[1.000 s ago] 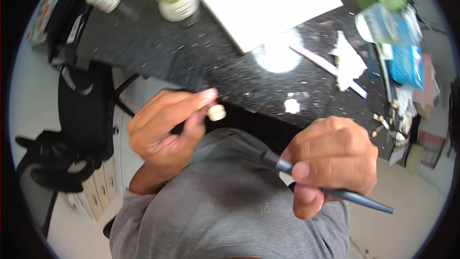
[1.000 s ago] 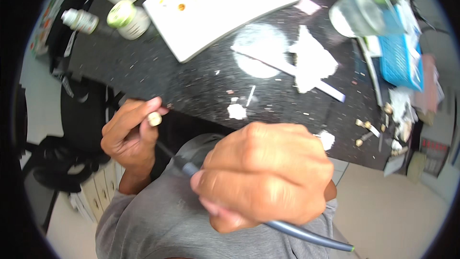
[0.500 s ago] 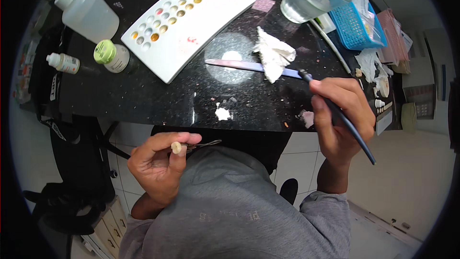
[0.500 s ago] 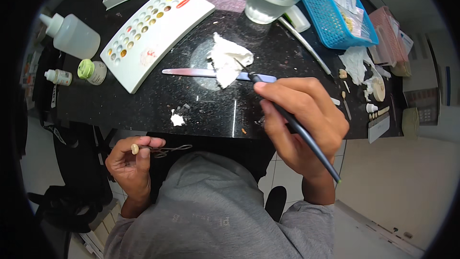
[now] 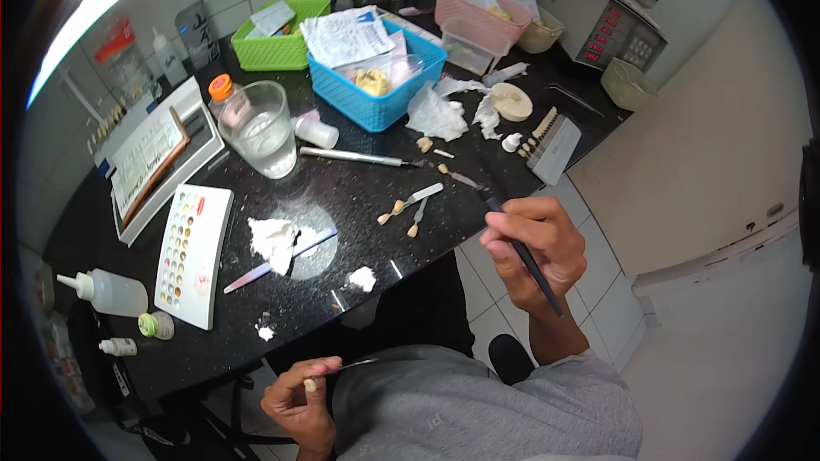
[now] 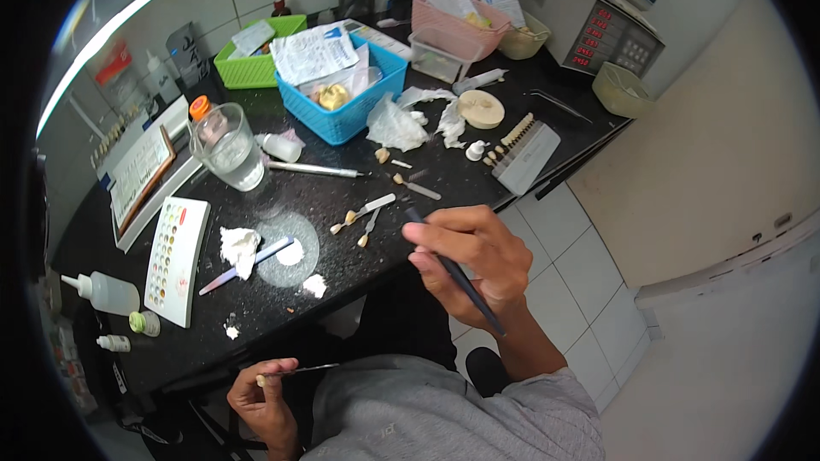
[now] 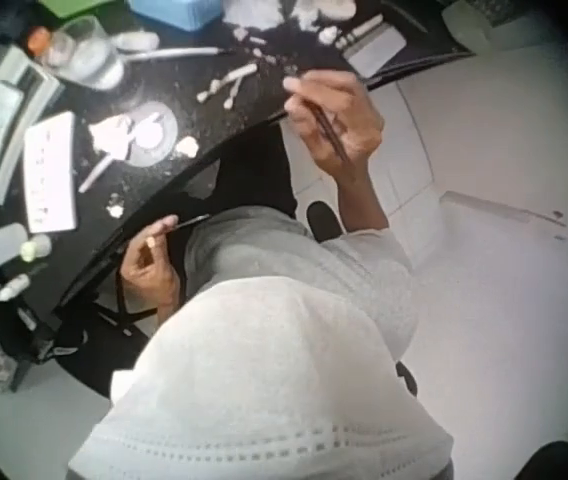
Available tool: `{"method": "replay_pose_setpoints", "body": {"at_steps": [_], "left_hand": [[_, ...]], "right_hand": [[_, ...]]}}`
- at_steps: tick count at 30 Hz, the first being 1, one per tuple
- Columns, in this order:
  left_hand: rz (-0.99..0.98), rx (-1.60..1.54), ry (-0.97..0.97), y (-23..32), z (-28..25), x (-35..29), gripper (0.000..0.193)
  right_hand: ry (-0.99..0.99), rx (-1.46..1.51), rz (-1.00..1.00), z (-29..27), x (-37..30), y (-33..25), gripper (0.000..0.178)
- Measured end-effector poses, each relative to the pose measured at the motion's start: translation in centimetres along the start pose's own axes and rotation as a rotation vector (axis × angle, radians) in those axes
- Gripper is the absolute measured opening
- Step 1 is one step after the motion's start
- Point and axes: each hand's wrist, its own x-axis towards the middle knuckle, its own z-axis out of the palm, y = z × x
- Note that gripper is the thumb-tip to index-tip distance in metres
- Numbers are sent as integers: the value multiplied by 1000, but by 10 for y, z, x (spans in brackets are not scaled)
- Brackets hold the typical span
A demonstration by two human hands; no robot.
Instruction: Staining and applying glaze to a dental crown using a brush at a laboratory bench.
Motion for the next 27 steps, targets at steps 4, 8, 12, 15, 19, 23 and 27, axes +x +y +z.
{"method": "replay_pose_setpoints", "body": {"at_steps": [4, 8, 12, 15, 19, 23, 27], "left_hand": [[-124, -48, -211, 16, 18, 8, 11], [-61, -124, -352, 17, 41, 26, 10], [-22, -147, -418, 13, 57, 37, 18], [19, -125, -409, 10, 70, 45, 20], [62, -54, -396, 9, 77, 48, 19], [75, 53, -336, 11, 86, 49, 17], [61, 156, -243, 6, 87, 43, 16]], "right_hand": [[140, -42, 98, -38, -9, 15, 18], [276, -88, 156, -67, -1, 29, 15], [258, -223, 122, -91, 9, 49, 13], [274, -309, 49, -111, 12, 71, 12], [310, -330, -20, -135, 37, 110, 15], [197, -298, 329, -162, 59, 138, 20], [110, -308, 493, -186, 78, 154, 24]]}}
